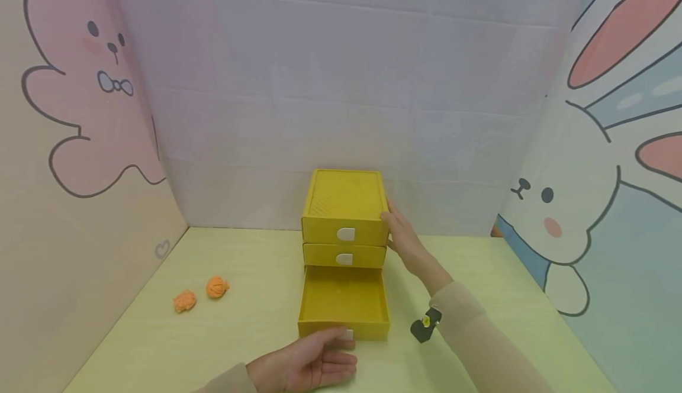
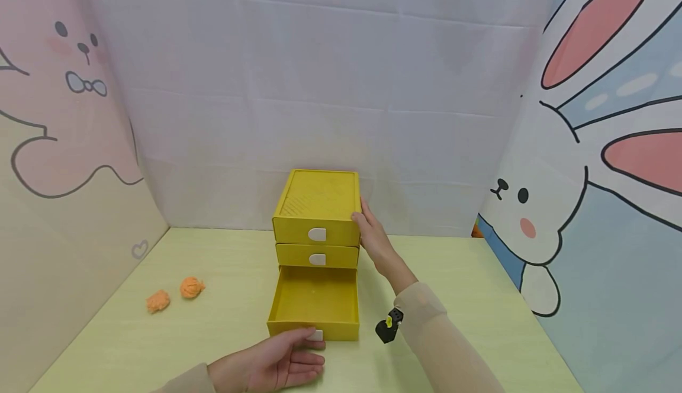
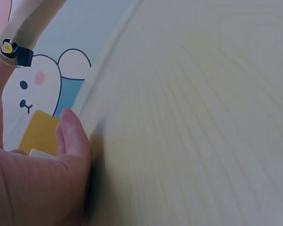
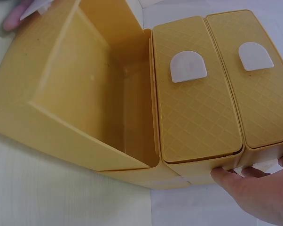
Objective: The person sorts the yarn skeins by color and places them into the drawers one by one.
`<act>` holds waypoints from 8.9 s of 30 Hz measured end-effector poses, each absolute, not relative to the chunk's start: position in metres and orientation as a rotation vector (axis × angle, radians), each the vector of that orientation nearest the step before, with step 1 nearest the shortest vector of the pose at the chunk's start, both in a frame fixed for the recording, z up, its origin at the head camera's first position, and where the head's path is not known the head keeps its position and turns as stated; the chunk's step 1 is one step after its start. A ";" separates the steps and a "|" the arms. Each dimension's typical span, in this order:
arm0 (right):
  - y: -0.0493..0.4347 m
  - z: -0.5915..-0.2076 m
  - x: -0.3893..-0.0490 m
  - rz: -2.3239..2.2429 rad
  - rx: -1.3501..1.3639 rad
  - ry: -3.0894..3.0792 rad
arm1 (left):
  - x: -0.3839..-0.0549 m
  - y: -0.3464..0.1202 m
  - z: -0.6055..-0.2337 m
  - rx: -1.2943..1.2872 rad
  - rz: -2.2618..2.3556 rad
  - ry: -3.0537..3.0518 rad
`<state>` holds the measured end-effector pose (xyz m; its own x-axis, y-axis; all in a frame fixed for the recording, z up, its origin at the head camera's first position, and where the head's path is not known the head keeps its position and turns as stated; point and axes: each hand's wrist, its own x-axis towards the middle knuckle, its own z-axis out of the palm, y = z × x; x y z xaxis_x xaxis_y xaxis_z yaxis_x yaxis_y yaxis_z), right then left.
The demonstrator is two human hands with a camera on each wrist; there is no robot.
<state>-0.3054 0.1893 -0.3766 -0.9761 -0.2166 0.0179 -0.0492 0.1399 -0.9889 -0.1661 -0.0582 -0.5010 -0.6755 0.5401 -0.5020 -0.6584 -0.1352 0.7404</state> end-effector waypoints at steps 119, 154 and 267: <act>0.189 -0.378 -0.309 -1.919 -0.273 2.302 | -0.279 -0.157 -0.380 0.897 0.777 2.729; 0.188 -0.381 -0.310 -1.963 -0.282 2.284 | -0.278 -0.002 -0.416 1.185 0.333 2.700; 0.191 -0.379 -0.305 -1.916 -0.238 2.348 | -0.256 -0.354 -0.449 0.317 0.520 2.828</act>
<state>-0.3054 0.1912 -0.3791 -0.9826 -0.1847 0.0197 -0.0564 0.1955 -0.9791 -0.2564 -0.3541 -0.4491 -0.9455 0.2553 -0.2023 0.1666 0.9127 0.3731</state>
